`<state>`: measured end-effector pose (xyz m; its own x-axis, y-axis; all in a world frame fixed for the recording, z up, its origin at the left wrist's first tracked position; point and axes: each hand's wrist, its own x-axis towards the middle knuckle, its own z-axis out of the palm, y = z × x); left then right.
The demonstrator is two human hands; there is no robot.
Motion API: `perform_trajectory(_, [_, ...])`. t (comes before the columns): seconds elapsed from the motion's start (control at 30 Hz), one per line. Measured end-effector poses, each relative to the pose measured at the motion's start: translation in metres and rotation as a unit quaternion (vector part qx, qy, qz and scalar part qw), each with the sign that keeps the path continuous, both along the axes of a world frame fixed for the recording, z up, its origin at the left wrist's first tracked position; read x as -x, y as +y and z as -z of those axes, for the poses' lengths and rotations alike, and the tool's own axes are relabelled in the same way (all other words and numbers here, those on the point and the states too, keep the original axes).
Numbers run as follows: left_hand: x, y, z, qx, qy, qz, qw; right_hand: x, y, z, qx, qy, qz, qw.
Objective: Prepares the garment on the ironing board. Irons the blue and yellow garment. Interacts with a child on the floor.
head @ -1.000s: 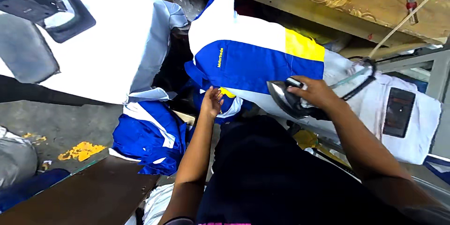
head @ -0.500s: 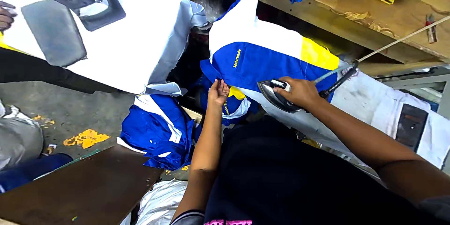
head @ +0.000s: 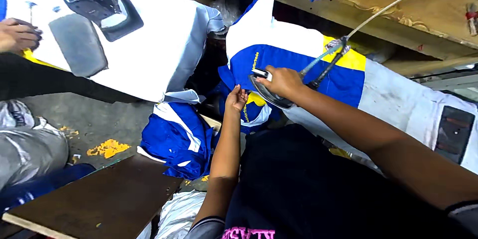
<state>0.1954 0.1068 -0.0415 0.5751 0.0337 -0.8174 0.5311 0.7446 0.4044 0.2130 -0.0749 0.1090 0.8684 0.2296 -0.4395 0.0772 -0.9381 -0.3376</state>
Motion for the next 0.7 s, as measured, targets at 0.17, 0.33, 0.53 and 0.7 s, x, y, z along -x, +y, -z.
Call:
perform_trajectory(0.17, [0.004, 0.005, -0.001, -0.003, 0.001, -0.001, 1.0, 0.027, -0.059, 0.006, 0.041, -0.008, 0.07, 0.997])
perform_trajectory(0.33, [0.004, 0.012, -0.001, -0.007, -0.008, 0.023, 1.0, 0.017, -0.036, 0.006, 0.034, -0.025, 0.052, 0.998])
perform_trajectory(0.53, [0.002, 0.013, -0.009, -0.034, -0.011, 0.031, 0.999, -0.026, 0.03, -0.002, -0.009, -0.007, 0.021, 1.0])
perform_trajectory(0.7, [0.003, 0.014, -0.012, -0.04, -0.02, 0.033, 0.998, -0.016, 0.001, -0.004, -0.007, -0.005, 0.062, 0.998])
